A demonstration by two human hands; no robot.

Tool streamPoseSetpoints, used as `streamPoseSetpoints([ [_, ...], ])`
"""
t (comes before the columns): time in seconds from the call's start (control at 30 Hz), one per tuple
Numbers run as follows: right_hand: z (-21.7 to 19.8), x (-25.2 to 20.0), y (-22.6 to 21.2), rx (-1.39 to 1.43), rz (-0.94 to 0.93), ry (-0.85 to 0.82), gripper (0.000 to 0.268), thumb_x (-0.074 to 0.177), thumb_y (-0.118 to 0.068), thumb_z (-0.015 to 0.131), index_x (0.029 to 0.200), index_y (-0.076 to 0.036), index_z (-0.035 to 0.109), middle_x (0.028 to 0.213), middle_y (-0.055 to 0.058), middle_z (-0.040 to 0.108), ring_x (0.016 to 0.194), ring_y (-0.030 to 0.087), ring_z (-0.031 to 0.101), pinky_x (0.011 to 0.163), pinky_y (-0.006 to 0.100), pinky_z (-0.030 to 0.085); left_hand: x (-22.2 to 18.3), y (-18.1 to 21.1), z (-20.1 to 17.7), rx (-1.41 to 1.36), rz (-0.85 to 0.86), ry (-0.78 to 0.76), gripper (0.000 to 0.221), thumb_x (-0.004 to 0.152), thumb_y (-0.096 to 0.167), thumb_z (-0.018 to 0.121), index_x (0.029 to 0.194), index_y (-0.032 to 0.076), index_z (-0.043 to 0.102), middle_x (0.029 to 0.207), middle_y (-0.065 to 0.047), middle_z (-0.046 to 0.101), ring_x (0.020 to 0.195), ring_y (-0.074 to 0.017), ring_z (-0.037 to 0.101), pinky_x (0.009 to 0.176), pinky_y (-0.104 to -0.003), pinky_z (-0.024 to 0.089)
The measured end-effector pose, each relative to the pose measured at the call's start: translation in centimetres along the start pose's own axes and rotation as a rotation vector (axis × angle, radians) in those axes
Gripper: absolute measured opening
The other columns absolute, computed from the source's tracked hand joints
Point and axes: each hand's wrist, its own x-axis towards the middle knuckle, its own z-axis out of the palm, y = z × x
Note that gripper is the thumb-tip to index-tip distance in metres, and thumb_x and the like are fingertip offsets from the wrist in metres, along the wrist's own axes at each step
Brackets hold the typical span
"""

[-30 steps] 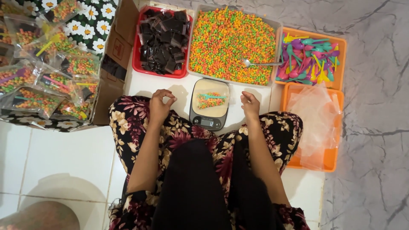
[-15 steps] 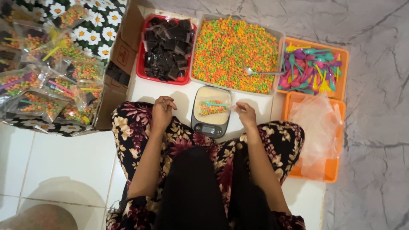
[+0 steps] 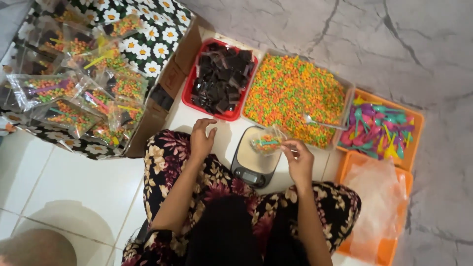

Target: Packaging colorful beads into small plastic bags, weighing them on a digital scale, and placing them into a storage box.

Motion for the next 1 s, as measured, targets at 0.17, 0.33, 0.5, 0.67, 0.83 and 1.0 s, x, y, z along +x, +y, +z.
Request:
streamPoseSetpoints([
  [0.17,1.0,2.7,-5.0,-0.082,-0.253,0.041,0.014,0.088,-0.002,0.081,0.100,-0.008,0.078,0.102,0.011,0.075,0.086,0.026,0.073,0.072,0.033,0.061,5.1,-1.2,1.7,0.124,0.143,0.073,0.021,0.090,0.004,0.071,0.110,0.010,0.073,0.110,-0.011,0.064,0.111,-0.0354,0.062,0.097,-0.046,0.050],
  [0.33,2.3,5.1,-6.8,-0.158,-0.360,0.048,0.013,0.091,0.000,0.077,0.102,-0.006,0.079,0.111,0.014,0.074,0.090,0.030,0.073,0.074,0.035,0.062,10.6,-2.8,4.4,0.361,0.322,0.112,0.026,0.082,0.009,0.078,0.106,0.017,0.074,0.110,-0.002,0.063,0.108,-0.0270,0.061,0.089,-0.041,0.051],
  [0.5,3.0,6.7,-7.1,-0.237,-0.318,0.049,0.011,0.096,-0.004,0.074,0.105,-0.008,0.078,0.113,0.012,0.074,0.089,0.030,0.075,0.074,0.039,0.063,14.1,-3.6,7.4,0.455,0.442,0.090,0.026,0.080,0.022,0.082,0.103,0.017,0.073,0.111,-0.004,0.062,0.110,-0.0290,0.058,0.083,-0.045,0.050],
  [0.67,3.8,7.4,-6.7,-0.271,-0.330,0.033,0.010,0.096,-0.006,0.073,0.105,-0.009,0.078,0.114,0.012,0.073,0.089,0.031,0.075,0.073,0.041,0.063,15.7,-3.0,10.3,0.621,0.512,0.033,0.018,0.077,0.024,0.082,0.093,0.020,0.075,0.105,-0.001,0.062,0.105,-0.0242,0.055,0.084,-0.038,0.045],
  [0.83,4.3,7.7,-6.9,-0.236,-0.331,0.029,0.009,0.096,-0.007,0.074,0.104,-0.009,0.079,0.112,0.013,0.074,0.090,0.033,0.075,0.072,0.042,0.063,16.2,-2.1,11.5,0.762,0.569,0.027,0.015,0.082,0.018,0.075,0.096,0.013,0.074,0.106,-0.007,0.063,0.106,-0.0266,0.053,0.084,-0.038,0.040],
  [1.0,4.6,8.1,-7.0,-0.244,-0.360,-0.003,0.011,0.095,-0.005,0.073,0.103,-0.009,0.078,0.113,0.011,0.073,0.096,0.035,0.074,0.075,0.043,0.063,16.5,-1.4,12.6,0.915,0.547,-0.009,0.014,0.086,0.016,0.067,0.098,0.012,0.072,0.111,-0.007,0.062,0.107,-0.0254,0.050,0.085,-0.038,0.036],
])
